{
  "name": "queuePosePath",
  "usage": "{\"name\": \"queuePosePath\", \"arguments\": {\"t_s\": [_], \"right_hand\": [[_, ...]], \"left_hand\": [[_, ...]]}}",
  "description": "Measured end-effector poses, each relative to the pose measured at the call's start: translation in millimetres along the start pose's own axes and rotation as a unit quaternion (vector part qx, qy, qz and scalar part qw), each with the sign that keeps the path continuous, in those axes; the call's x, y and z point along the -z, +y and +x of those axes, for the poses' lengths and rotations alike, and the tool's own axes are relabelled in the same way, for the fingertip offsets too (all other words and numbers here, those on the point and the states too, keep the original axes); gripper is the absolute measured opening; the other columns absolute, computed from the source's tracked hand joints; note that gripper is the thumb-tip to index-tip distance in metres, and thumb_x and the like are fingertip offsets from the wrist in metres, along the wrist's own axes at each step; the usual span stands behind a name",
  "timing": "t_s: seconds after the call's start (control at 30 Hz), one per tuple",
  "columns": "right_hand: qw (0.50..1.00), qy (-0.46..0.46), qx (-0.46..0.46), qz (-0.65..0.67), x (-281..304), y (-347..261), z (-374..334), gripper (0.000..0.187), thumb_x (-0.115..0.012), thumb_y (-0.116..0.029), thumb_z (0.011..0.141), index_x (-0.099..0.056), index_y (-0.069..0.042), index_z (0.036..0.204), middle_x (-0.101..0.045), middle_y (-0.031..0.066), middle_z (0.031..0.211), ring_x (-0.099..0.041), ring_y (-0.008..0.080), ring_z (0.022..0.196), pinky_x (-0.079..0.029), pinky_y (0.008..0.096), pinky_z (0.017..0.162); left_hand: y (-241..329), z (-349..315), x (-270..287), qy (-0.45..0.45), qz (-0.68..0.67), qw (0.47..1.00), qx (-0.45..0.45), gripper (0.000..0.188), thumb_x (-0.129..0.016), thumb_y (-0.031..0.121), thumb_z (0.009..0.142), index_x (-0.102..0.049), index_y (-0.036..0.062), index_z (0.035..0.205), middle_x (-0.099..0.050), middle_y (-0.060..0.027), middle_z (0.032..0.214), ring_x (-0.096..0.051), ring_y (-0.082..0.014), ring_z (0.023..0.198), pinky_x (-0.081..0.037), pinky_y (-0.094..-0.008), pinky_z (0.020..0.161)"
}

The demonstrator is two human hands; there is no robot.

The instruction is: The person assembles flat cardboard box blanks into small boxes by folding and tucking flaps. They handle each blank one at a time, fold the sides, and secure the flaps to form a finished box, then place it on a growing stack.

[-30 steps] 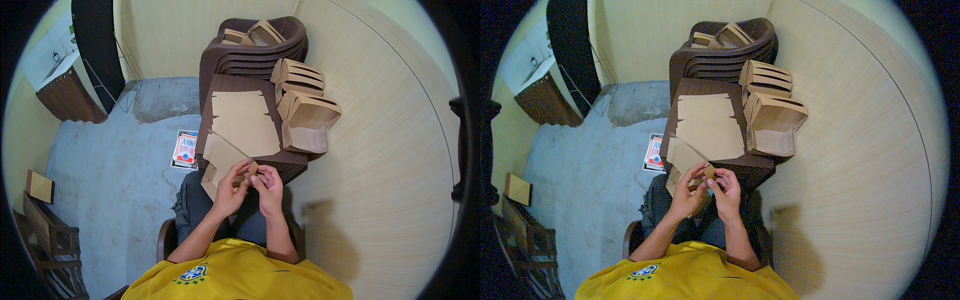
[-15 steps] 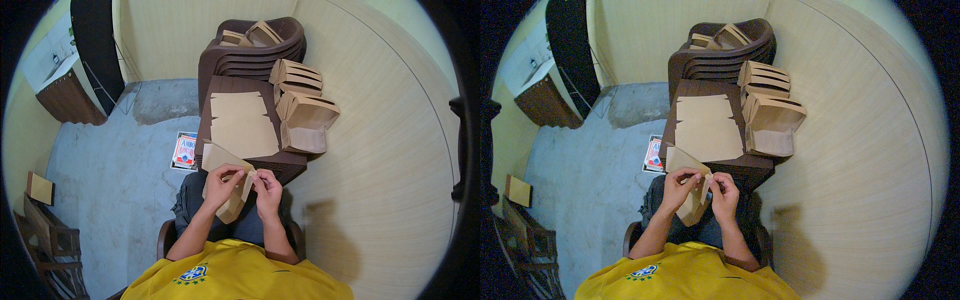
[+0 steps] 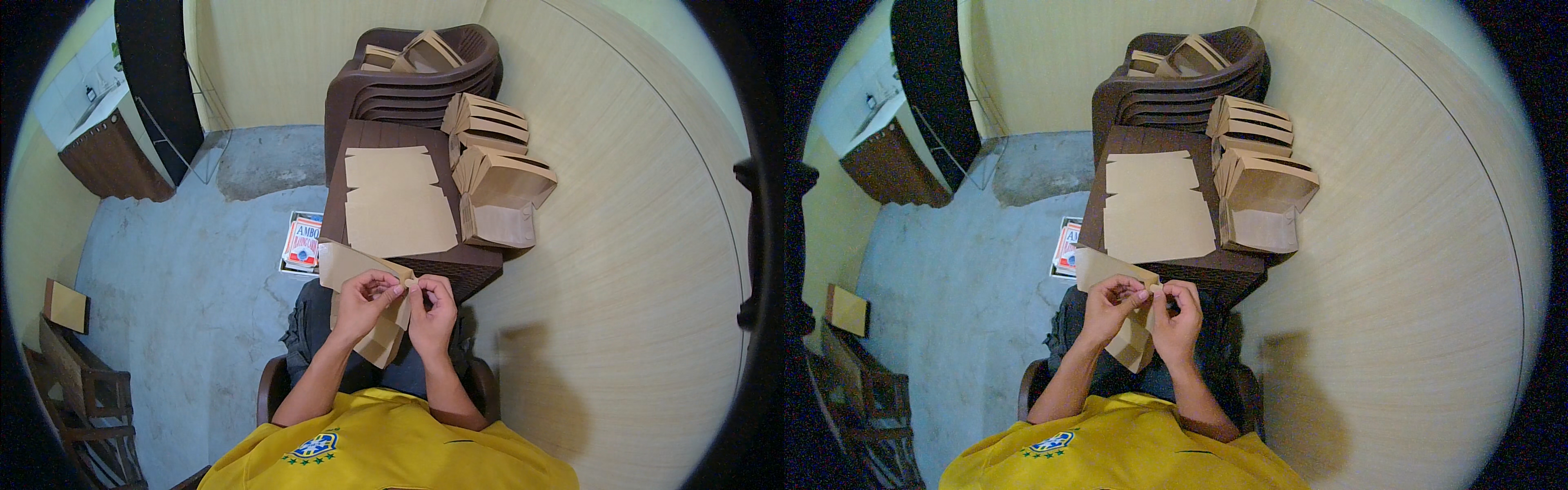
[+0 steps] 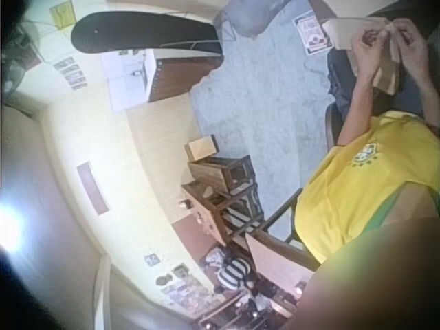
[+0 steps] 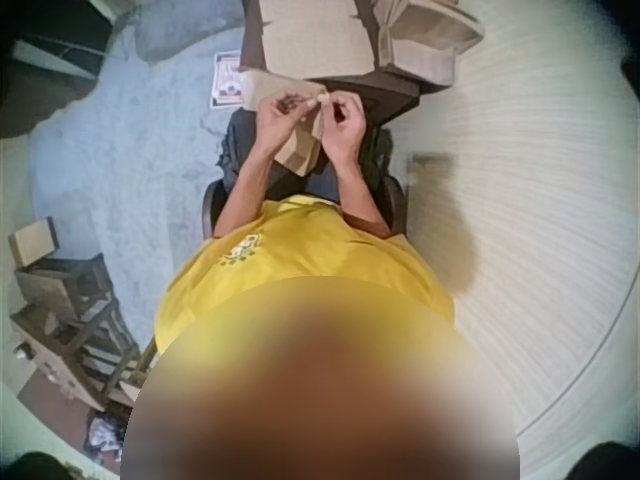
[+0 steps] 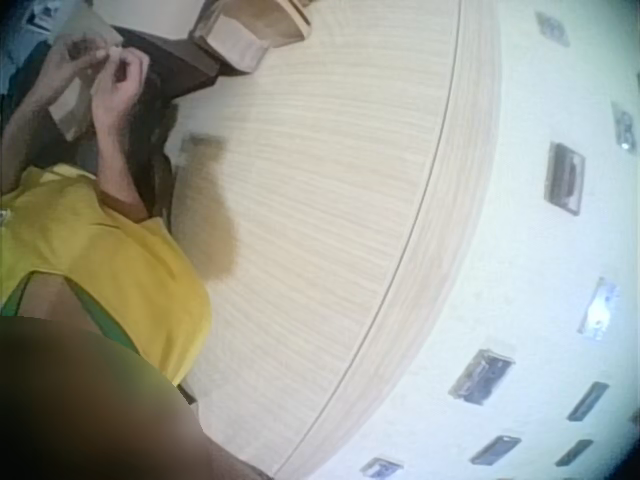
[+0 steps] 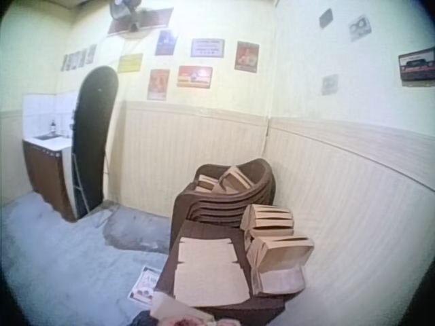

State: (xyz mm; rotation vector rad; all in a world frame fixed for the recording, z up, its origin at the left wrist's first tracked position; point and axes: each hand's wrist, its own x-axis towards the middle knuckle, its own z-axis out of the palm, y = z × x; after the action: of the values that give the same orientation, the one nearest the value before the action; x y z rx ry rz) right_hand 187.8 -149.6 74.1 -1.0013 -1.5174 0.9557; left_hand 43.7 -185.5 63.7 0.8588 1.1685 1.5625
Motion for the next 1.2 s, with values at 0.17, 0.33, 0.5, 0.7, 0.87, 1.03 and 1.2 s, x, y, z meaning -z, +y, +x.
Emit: {"name": "queuePosePath", "arguments": {"t_s": [0.17,0.33,0.5,0.7,0.87,1.03,1.2], "right_hand": [[0.999,-0.005,0.022,-0.025,0.2,-0.8,1.4,0.003,-0.068,0.004,0.102,-0.066,0.006,0.102,-0.063,0.0106,0.112,-0.065,0.0163,0.103,-0.053,0.0284,0.095],[0.997,0.001,0.047,-0.067,0.5,-7.5,1.0,0.005,-0.069,0.004,0.101,-0.065,0.005,0.101,-0.063,0.0116,0.11,-0.065,0.0172,0.099,-0.054,0.0292,0.091],[0.992,0.007,0.081,-0.095,-1.1,-13.4,-1.3,0.005,-0.069,0.004,0.1,-0.063,0.004,0.101,-0.063,0.0125,0.107,-0.066,0.019,0.097,-0.054,0.0299,0.088],[0.995,-0.001,0.065,-0.075,0.2,-13.7,2.2,0.004,-0.066,0.002,0.102,-0.063,0.004,0.103,-0.064,0.0131,0.107,-0.065,0.022,0.098,-0.054,0.0319,0.089],[0.995,-0.025,0.066,-0.074,3.9,-17.6,0.6,0.006,-0.065,-0.002,0.105,-0.063,0.005,0.105,-0.064,0.0136,0.108,-0.065,0.0233,0.098,-0.053,0.033,0.091],[0.993,-0.03,0.072,-0.084,4.0,-21.3,1.6,0.008,-0.065,-0.003,0.104,-0.063,0.005,0.106,-0.064,0.015,0.108,-0.065,0.0252,0.099,-0.052,0.0339,0.092],[0.99,-0.052,0.08,-0.105,7.2,-21.3,4.7,0.008,-0.066,-0.003,0.104,-0.064,0.005,0.107,-0.064,0.0155,0.109,-0.066,0.0257,0.101,-0.054,0.0347,0.093]], "left_hand": [[-1.0,-1.6,-3.0,0.014,-0.049,0.999,0.017,0.015,-0.082,0.004,0.097,-0.074,-0.001,0.109,-0.076,-0.0036,0.102,-0.071,-0.0102,0.095,-0.058,-0.0253,0.085],[-2.1,-2.7,-1.5,-0.001,-0.018,1.0,0.004,0.019,-0.082,0.004,0.096,-0.075,-0.0006,0.113,-0.076,-0.0033,0.102,-0.07,-0.0091,0.094,-0.057,-0.0238,0.082],[-2.4,-3.6,1.9,-0.018,0.027,0.999,0.005,0.019,-0.082,0.005,0.097,-0.075,-0.0007,0.114,-0.076,-0.0029,0.099,-0.07,-0.0089,0.089,-0.056,-0.0236,0.08],[0.1,-0.5,2.0,-0.016,0.01,0.999,0.029,0.016,-0.079,0.005,0.099,-0.074,-0.0029,0.112,-0.075,-0.0038,0.095,-0.071,-0.0106,0.086,-0.057,-0.0258,0.078],[3.5,-1.6,4.1,-0.03,-0.017,0.997,0.073,0.014,-0.078,0.005,0.1,-0.074,-0.0037,0.11,-0.076,-0.0059,0.096,-0.072,-0.0126,0.087,-0.058,-0.0275,0.079],[5.2,-1.4,5.4,-0.028,0.0,0.998,0.057,0.013,-0.078,0.004,0.099,-0.073,-0.0036,0.108,-0.076,-0.0065,0.096,-0.072,-0.0126,0.088,-0.059,-0.0277,0.081],[4.3,-1.6,5.9,-0.02,0.03,0.999,0.02,0.013,-0.078,0.004,0.1,-0.073,-0.0037,0.109,-0.077,-0.0065,0.097,-0.072,-0.0123,0.09,-0.058,-0.0269,0.083]]}}
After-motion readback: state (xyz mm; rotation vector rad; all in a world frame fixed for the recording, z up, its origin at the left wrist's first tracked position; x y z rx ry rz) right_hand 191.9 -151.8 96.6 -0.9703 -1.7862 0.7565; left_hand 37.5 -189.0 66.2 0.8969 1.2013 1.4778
